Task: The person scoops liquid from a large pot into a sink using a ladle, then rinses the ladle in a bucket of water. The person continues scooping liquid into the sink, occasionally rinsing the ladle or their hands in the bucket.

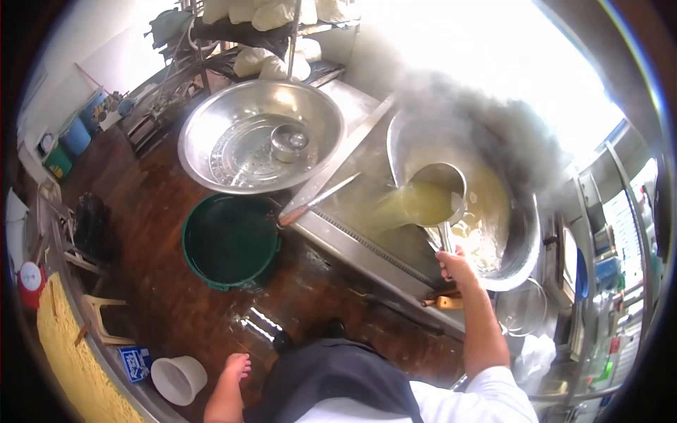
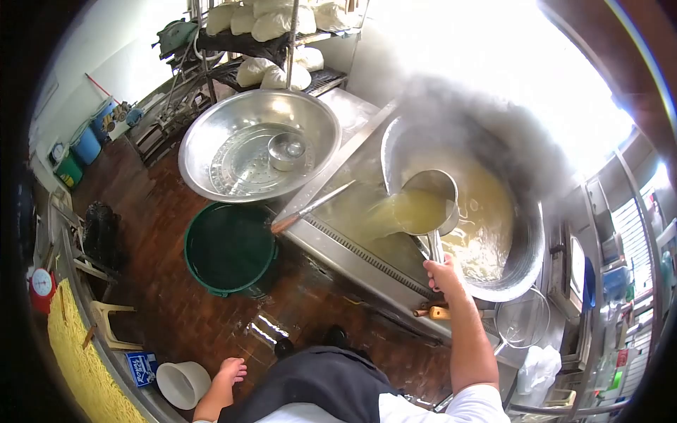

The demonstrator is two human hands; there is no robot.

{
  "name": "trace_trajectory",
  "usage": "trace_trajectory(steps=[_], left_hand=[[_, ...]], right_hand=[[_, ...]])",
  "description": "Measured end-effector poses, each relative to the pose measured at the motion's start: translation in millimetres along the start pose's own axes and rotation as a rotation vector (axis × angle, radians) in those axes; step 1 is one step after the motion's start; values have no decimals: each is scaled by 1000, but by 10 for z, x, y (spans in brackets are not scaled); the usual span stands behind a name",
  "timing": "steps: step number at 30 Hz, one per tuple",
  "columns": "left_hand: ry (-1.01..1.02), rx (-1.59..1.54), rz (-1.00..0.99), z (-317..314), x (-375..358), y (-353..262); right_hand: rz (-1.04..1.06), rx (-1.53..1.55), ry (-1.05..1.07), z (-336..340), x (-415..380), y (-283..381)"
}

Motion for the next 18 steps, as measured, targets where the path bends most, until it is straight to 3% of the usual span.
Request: trace_trajectory(steps=[5,8,10,16,18], left_hand=[[11,-13,27,229,95,224],[12,-3,68,326,151,374],[37,-10,115,365,250,484],[75,64,111,186,368,385],[64,70,87,68,374,230]], right_hand=[[42,-87,-172,-200,79,-105],[184,-511,-275,-172,268,-211],[305,-772,-436,-248,-8,45],[398,-821,-458,10,92,54],[342,-800,-475,240,208,-25]])
Point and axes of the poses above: each hand's wrist, its own x-axis towards the middle knuckle, its own z-axis out of the back of the hand, y = z × x, the point moved 2 cm from there along x, towards the middle knuckle, and after that the axes turned 2 degrees about -y, right-handed, at the moved point
